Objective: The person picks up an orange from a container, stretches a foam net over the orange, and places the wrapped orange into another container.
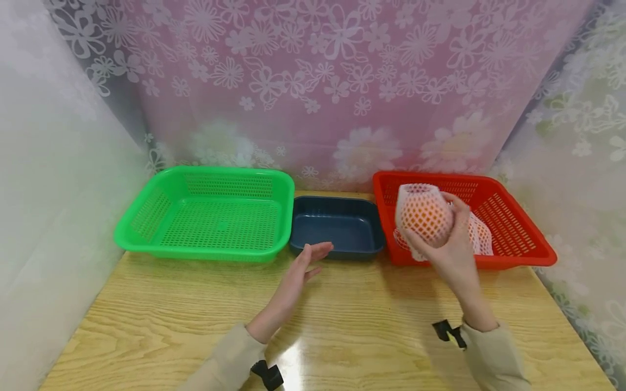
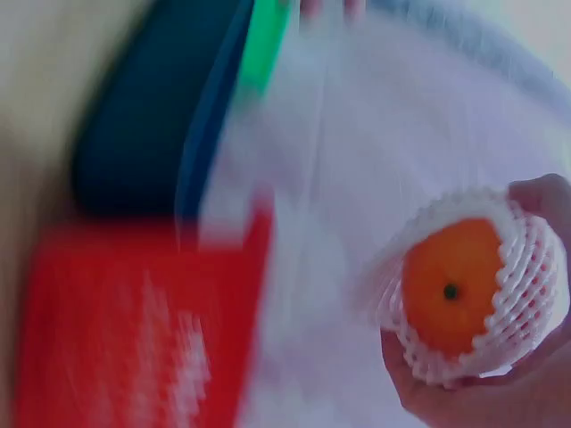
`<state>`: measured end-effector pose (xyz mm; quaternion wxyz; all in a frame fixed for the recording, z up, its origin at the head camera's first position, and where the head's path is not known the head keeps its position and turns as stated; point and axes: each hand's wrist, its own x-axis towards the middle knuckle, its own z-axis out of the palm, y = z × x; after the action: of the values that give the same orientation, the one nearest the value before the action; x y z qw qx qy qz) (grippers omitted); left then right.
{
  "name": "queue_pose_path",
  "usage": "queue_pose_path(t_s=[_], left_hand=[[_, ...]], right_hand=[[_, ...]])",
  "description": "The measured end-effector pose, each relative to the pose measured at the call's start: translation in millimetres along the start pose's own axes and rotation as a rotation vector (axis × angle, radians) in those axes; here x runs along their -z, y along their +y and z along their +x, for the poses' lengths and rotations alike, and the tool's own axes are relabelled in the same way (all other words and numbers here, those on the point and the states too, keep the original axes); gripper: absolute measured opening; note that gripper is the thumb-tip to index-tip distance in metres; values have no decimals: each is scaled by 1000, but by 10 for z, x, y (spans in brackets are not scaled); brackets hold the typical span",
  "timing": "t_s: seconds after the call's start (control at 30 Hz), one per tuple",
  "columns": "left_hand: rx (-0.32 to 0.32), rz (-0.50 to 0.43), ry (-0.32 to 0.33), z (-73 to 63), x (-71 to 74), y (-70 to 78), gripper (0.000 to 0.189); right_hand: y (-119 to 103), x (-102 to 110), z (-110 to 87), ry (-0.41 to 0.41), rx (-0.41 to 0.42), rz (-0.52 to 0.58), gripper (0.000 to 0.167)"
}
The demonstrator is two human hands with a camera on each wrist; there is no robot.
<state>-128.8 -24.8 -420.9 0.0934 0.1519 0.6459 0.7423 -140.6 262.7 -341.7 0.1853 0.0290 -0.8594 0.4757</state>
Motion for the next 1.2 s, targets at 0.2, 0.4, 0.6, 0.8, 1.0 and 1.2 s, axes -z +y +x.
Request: queue_pose_path(t_s=[0.2,0.4,0.6,0.8,1.0,1.2], left_hand=[[12,-10,-13,2,22,16,65],[50,-2,-11,-14,34,20,64],[60,-13,-35,5,24,-1,63],[75,-4,-54,7,18,-16,68],[62,23,-58,-6,24,-26,63],[-3,104,-53,23,41,5,46]], right_hand=[[405,705,284,228,-144,-249,90],[1059,1155,440,210,-309,-444,94],[1440,1222,484,82,-327,-545,100],[1498,1156,485,55,-347,-665,103],[1444,1147,484,60,-366,-769,108],[1037,886,339,380,-40,-634,65]])
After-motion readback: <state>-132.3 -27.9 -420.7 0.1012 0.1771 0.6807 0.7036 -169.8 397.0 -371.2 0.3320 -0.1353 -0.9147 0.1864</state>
